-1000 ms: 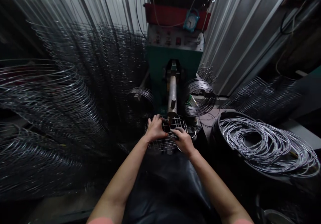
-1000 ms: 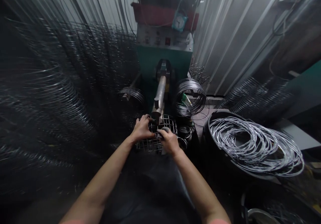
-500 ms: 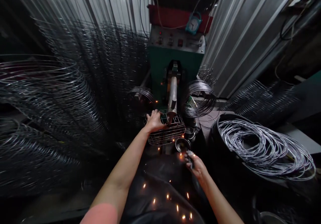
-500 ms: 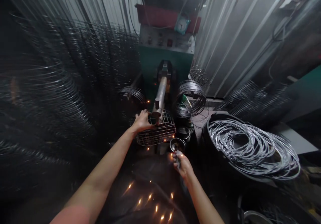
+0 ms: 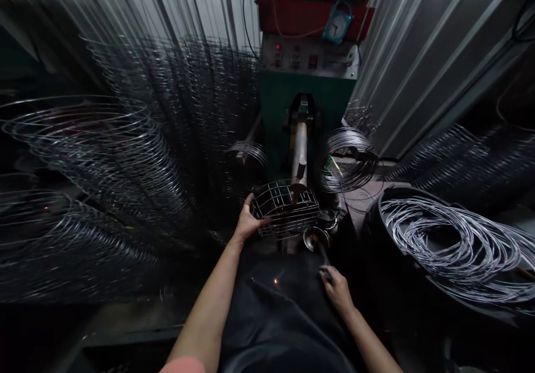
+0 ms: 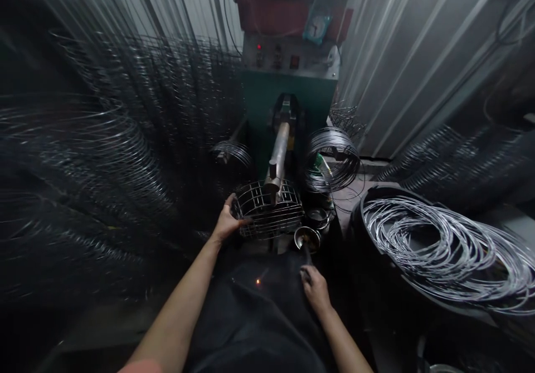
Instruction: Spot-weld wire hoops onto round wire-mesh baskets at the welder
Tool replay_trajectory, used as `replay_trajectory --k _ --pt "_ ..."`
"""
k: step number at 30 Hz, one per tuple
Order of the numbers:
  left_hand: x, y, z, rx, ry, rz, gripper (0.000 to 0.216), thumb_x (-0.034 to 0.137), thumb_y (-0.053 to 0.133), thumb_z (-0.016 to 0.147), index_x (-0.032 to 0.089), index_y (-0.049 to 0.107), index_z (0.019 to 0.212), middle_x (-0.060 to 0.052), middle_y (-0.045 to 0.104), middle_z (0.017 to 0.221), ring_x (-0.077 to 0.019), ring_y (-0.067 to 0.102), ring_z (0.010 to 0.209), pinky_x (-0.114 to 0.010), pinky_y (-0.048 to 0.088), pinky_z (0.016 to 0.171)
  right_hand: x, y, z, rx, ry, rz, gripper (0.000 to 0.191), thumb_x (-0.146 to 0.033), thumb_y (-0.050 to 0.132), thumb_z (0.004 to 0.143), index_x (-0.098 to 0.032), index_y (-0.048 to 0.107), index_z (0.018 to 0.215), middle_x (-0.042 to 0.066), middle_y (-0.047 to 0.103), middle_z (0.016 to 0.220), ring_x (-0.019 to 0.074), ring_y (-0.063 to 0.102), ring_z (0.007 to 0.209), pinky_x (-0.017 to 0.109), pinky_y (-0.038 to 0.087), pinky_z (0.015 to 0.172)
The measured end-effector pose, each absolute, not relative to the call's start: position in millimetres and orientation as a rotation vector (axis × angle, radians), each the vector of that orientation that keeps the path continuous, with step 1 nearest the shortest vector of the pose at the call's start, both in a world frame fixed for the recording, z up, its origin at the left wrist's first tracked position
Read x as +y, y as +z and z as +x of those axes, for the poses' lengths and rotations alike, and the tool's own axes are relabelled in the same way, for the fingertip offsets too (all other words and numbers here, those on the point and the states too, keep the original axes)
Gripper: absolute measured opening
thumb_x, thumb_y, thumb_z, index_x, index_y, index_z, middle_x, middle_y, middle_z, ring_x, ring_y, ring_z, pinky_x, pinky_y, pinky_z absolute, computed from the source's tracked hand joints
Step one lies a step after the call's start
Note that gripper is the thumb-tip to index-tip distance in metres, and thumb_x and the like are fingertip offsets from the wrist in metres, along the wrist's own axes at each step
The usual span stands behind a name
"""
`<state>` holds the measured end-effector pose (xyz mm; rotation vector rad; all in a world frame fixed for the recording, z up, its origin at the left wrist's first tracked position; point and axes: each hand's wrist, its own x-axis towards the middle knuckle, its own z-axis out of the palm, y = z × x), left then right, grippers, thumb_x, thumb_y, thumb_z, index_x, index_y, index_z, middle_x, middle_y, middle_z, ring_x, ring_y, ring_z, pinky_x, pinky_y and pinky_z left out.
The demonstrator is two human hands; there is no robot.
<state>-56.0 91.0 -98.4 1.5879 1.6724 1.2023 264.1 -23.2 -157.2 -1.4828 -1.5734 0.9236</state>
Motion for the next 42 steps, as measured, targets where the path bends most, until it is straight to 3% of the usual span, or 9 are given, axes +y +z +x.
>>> replay_trajectory --k 3,7,12,15,19,26,31,36,42 --pt "75 -89 -53 1.622 1.287 1.578 0.094 0.029 0.08 0.056 0.017 0.029 0.134 -0.014 0.046 0.133 -0.0253 0.047 0.123 -0.039 0.037 0.104 -27 -135 266 -1.785 0.918 -1.484 0.02 -0.029 0.052 0.076 -0.023 0.064 0.089 0.007 0.067 0.085 0.0255 0.063 0.08 0.037 0.049 0.075" --pt "46 -68 -42 1.57 1.222 1.841 0.09 0.028 0.081 0.05 0.017 0.038 0.128 -0.014 0.043 0.135 -0.0278 0.041 0.128 -0.041 0.032 0.109 -13 -64 245 -2.033 0.986 -1.194 0.022 -0.021 0.047 0.081 -0.02 0.067 0.091 0.006 0.067 0.088 0.02 0.062 0.086 0.03 0.047 0.079" --pt "27 -52 -16 1.621 1.003 2.11 0.088 0.024 0.079 0.048 0.014 0.041 0.127 -0.019 0.04 0.137 -0.036 0.034 0.131 -0.054 0.027 0.108 23 -6 199 -2.38 0.878 -1.194 0.02 -0.013 0.057 0.081 -0.019 0.071 0.093 0.006 0.068 0.089 0.019 0.063 0.086 0.027 0.046 0.077" --pt "26 -49 -4 1.639 0.892 2.206 0.086 0.023 0.078 0.048 0.014 0.042 0.125 -0.021 0.04 0.136 -0.0387 0.035 0.129 -0.059 0.026 0.106 35 -7 181 -2.495 0.71 -1.333 0.012 -0.017 0.064 0.081 -0.017 0.072 0.09 0.008 0.067 0.086 0.02 0.063 0.083 0.026 0.045 0.073" --pt "29 -48 -3 1.683 0.872 2.212 0.084 0.027 0.078 0.049 0.016 0.043 0.124 -0.019 0.042 0.135 -0.0377 0.037 0.128 -0.056 0.03 0.104 32 -14 184 -2.45 0.616 -1.257 0.02 -0.024 0.063 0.084 -0.017 0.07 0.101 0.01 0.066 0.097 0.0194 0.063 0.087 0.026 0.046 0.075" --pt "29 -45 -1 1.668 0.817 2.265 0.086 0.025 0.078 0.048 0.015 0.042 0.126 -0.02 0.04 0.137 -0.037 0.035 0.129 -0.056 0.028 0.105 31 -2 206 -2.417 1.086 -1.243 0.015 -0.016 0.059 0.083 -0.014 0.071 0.092 0.003 0.069 0.08 0.0169 0.063 0.077 0.023 0.044 0.067" --pt "26 -46 9 1.661 0.842 2.324 0.077 0.026 0.074 0.056 0.014 0.042 0.125 -0.021 0.042 0.135 -0.038 0.036 0.129 -0.057 0.025 0.105 33 -14 186 -2.546 0.507 -1.51 0.021 -0.012 0.057 0.083 -0.016 0.069 0.1 0.009 0.066 0.097 0.0201 0.063 0.087 0.025 0.044 0.073" --pt "26 -47 4 1.661 0.877 2.267 0.081 0.028 0.076 0.052 0.016 0.042 0.124 -0.019 0.042 0.136 -0.0369 0.037 0.128 -0.055 0.028 0.105 29 -29 188 -2.556 0.573 -1.245 0.021 -0.021 0.057 0.088 -0.019 0.066 0.107 0.006 0.065 0.098 0.0171 0.062 0.09 0.023 0.045 0.077" --pt "30 -46 -1 1.648 0.894 2.179 0.081 0.02 0.074 0.049 0.018 0.042 0.123 -0.017 0.042 0.136 -0.0341 0.037 0.129 -0.053 0.03 0.105 27 -23 196 -2.662 0.561 -1.193 0.049 -0.013 0.065 0.076 -0.021 0.056 0.124 0.008 0.06 0.113 0.0195 0.061 0.094 0.025 0.046 0.076"
